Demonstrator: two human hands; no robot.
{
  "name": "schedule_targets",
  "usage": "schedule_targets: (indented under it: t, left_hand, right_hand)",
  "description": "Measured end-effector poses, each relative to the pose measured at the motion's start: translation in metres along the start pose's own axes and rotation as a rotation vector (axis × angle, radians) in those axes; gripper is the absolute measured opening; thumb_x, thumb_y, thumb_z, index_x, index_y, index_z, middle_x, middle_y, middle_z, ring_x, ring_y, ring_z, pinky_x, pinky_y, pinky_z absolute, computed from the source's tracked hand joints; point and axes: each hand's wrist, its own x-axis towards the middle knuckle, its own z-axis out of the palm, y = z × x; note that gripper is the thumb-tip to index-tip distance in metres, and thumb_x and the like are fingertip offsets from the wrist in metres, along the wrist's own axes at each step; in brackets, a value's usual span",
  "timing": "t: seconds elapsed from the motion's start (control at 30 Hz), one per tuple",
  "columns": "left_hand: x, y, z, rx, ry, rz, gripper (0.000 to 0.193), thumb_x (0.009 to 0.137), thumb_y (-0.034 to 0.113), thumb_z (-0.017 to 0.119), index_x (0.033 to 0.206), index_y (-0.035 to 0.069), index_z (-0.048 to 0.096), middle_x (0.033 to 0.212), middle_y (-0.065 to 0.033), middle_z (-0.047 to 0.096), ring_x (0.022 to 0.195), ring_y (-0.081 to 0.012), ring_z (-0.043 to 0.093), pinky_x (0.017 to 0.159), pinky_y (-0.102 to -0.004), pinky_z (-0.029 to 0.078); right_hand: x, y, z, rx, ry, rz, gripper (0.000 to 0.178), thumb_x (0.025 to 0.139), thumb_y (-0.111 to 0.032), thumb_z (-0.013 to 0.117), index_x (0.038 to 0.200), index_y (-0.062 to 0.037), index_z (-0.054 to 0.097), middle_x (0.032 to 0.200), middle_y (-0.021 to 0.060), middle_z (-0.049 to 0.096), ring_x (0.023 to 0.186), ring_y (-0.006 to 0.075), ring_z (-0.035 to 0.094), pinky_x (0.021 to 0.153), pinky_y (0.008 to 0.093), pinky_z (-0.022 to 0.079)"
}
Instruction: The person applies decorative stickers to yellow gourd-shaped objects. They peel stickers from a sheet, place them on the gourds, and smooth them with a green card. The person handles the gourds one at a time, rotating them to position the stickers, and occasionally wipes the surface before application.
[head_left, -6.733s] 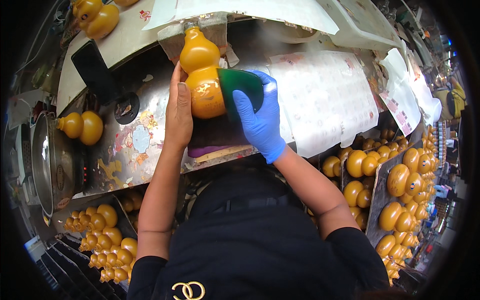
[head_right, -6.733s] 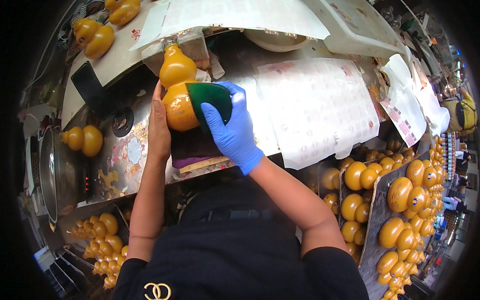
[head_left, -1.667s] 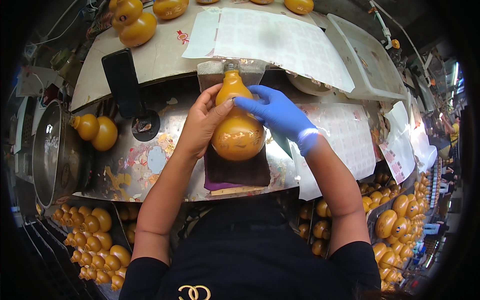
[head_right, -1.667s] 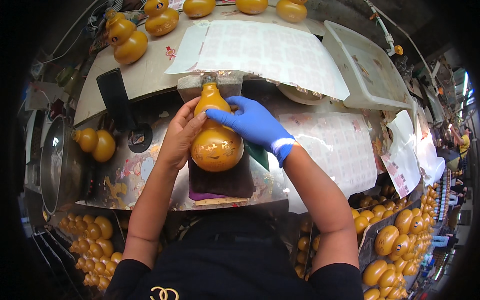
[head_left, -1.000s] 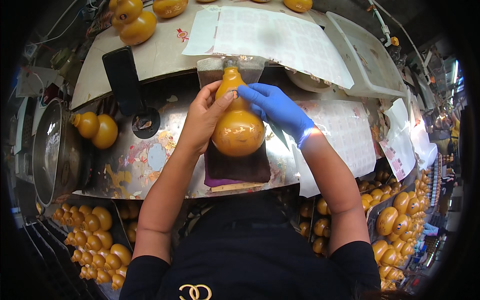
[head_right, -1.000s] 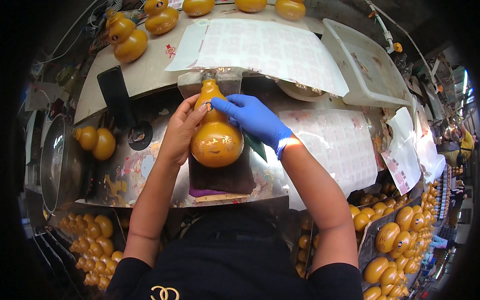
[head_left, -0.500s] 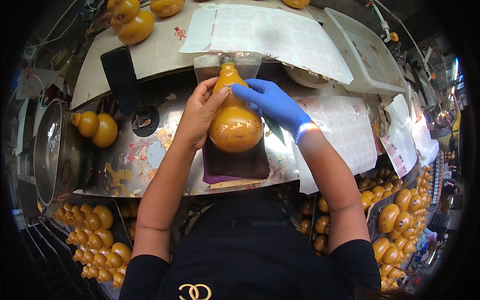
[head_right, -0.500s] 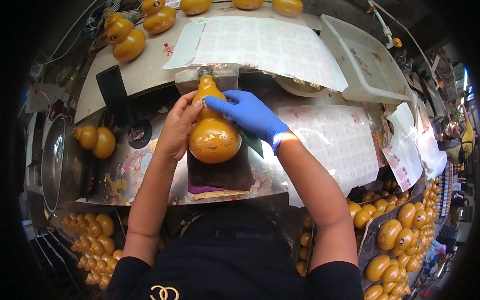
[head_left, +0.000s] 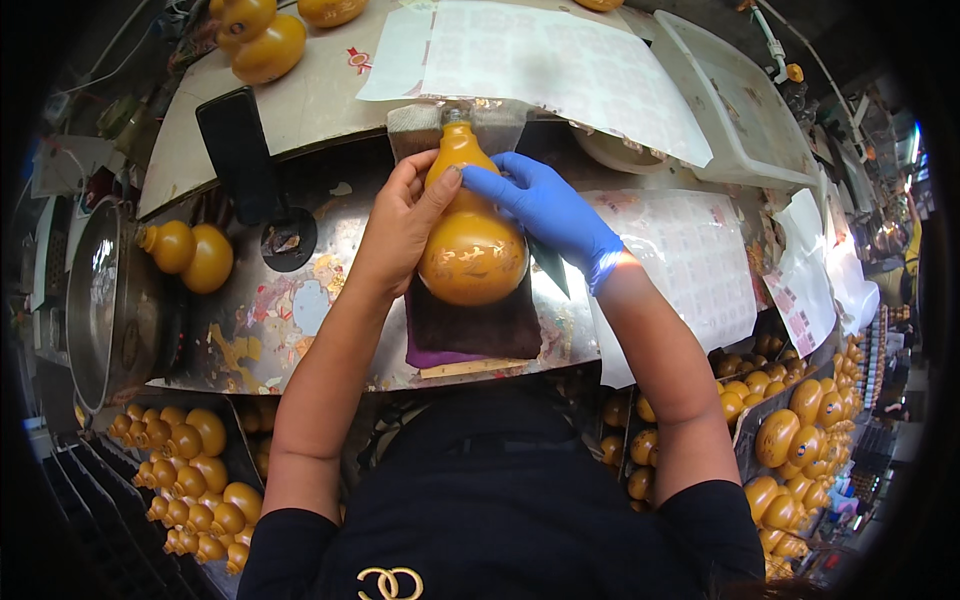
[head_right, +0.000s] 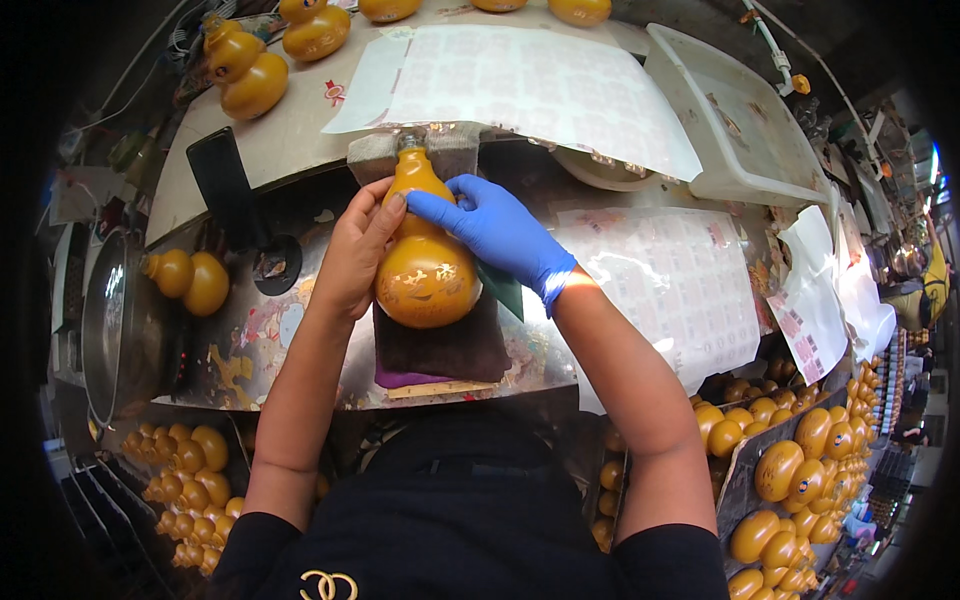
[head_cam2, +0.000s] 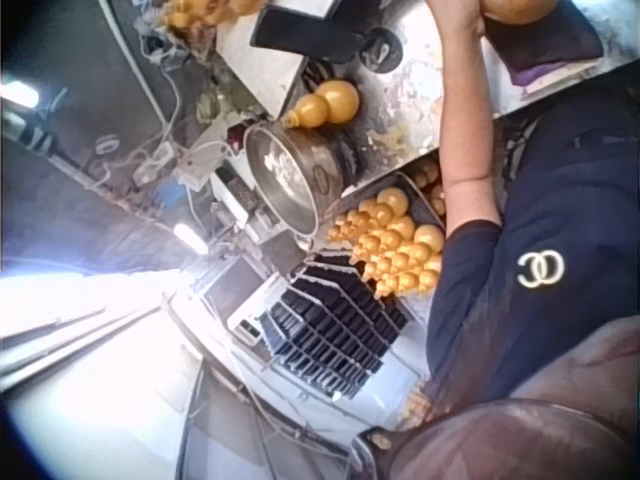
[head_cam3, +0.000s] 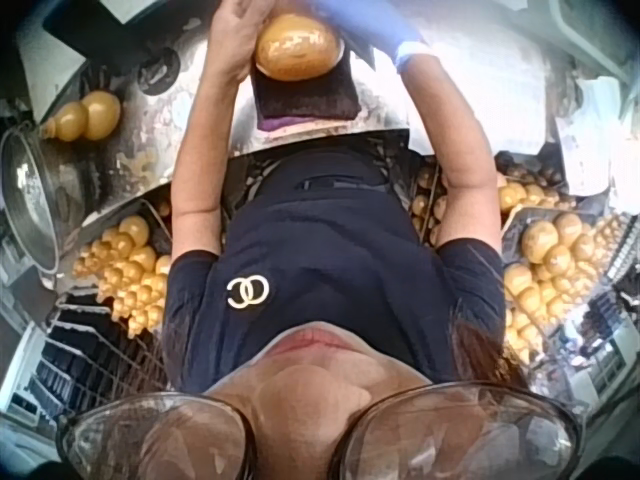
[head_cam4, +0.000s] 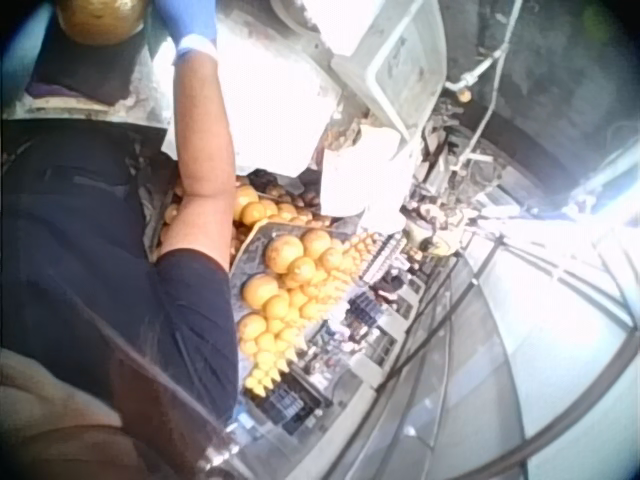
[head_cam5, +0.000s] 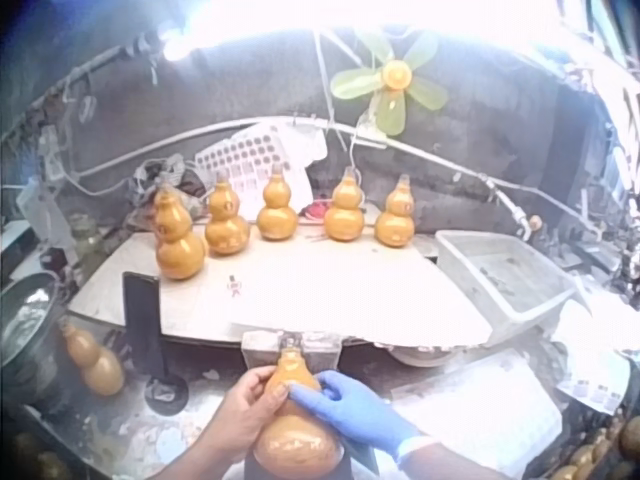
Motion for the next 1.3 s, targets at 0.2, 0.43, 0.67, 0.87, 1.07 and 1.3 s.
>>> schedule_targets:
  t: [0.2, 0.43, 0.67, 0.87, 1.07, 1.3]
  left_hand:
    - [-0.001, -0.003, -0.003, -0.002, -0.027, 0.018, 0.046, 0.095, 0.024, 0.058, 0.129, -0.003, 0.042, 0.117, -0.0110, 0.057, 0.105, -0.0134, 0.056, 0.090, -0.0257, 0.045]
    - [0.004, -0.004, -0.012, 0.045, -0.047, -0.049, 0.046, 0.096, 0.028, 0.055, 0.129, -0.002, 0.043, 0.115, -0.0092, 0.057, 0.105, -0.0130, 0.055, 0.090, -0.0258, 0.045]
    - [0.005, 0.003, 0.001, 0.007, -0.038, -0.064, 0.045, 0.096, 0.033, 0.053, 0.125, 0.000, 0.044, 0.111, -0.0088, 0.057, 0.101, -0.0131, 0.056, 0.088, -0.0266, 0.046]
    - [0.005, 0.006, -0.001, -0.003, -0.082, -0.083, 0.040, 0.098, 0.029, 0.048, 0.126, 0.001, 0.044, 0.113, -0.0091, 0.057, 0.105, -0.0157, 0.057, 0.090, -0.0281, 0.047]
    - [0.004, 0.004, -0.001, 0.128, -0.069, -0.031, 0.048, 0.095, 0.033, 0.056, 0.127, -0.001, 0.044, 0.111, -0.0101, 0.057, 0.101, -0.0134, 0.056, 0.088, -0.0264, 0.046]
    - [0.004, 0.003, -0.005, -0.011, -0.096, -0.085, 0.049, 0.095, 0.031, 0.056, 0.130, 0.000, 0.041, 0.113, -0.0094, 0.056, 0.105, -0.0141, 0.055, 0.090, -0.0267, 0.045]
  right_hand:
    - [-0.007, -0.005, 0.002, 0.102, -0.019, 0.020, 0.056, 0.081, -0.050, 0.068, 0.099, 0.0023, 0.060, 0.075, 0.0007, 0.053, 0.069, 0.0068, 0.047, 0.064, 0.0209, 0.041]
    - [-0.005, 0.004, 0.000, 0.207, -0.059, 0.031, 0.050, 0.086, -0.049, 0.062, 0.103, -0.0016, 0.059, 0.079, 0.0006, 0.053, 0.070, 0.0064, 0.046, 0.065, 0.0207, 0.040]
    - [-0.006, 0.000, -0.002, 0.191, -0.082, 0.035, 0.046, 0.090, -0.047, 0.058, 0.103, -0.0030, 0.059, 0.080, -0.0004, 0.052, 0.071, 0.0066, 0.045, 0.065, 0.0205, 0.039]
    - [-0.003, 0.004, -0.003, 0.218, -0.090, 0.016, 0.049, 0.089, -0.049, 0.057, 0.102, -0.0018, 0.059, 0.079, 0.0003, 0.052, 0.070, 0.0077, 0.045, 0.064, 0.0220, 0.040]
    - [0.001, 0.000, 0.003, 0.051, -0.022, 0.045, 0.055, 0.086, -0.055, 0.060, 0.095, -0.0007, 0.058, 0.078, 0.0035, 0.051, 0.070, 0.0101, 0.046, 0.064, 0.0244, 0.041]
    - [0.000, 0.000, 0.002, 0.172, -0.061, 0.051, 0.049, 0.087, -0.052, 0.060, 0.092, -0.0032, 0.057, 0.077, 0.0008, 0.050, 0.068, 0.0075, 0.043, 0.062, 0.0222, 0.039]
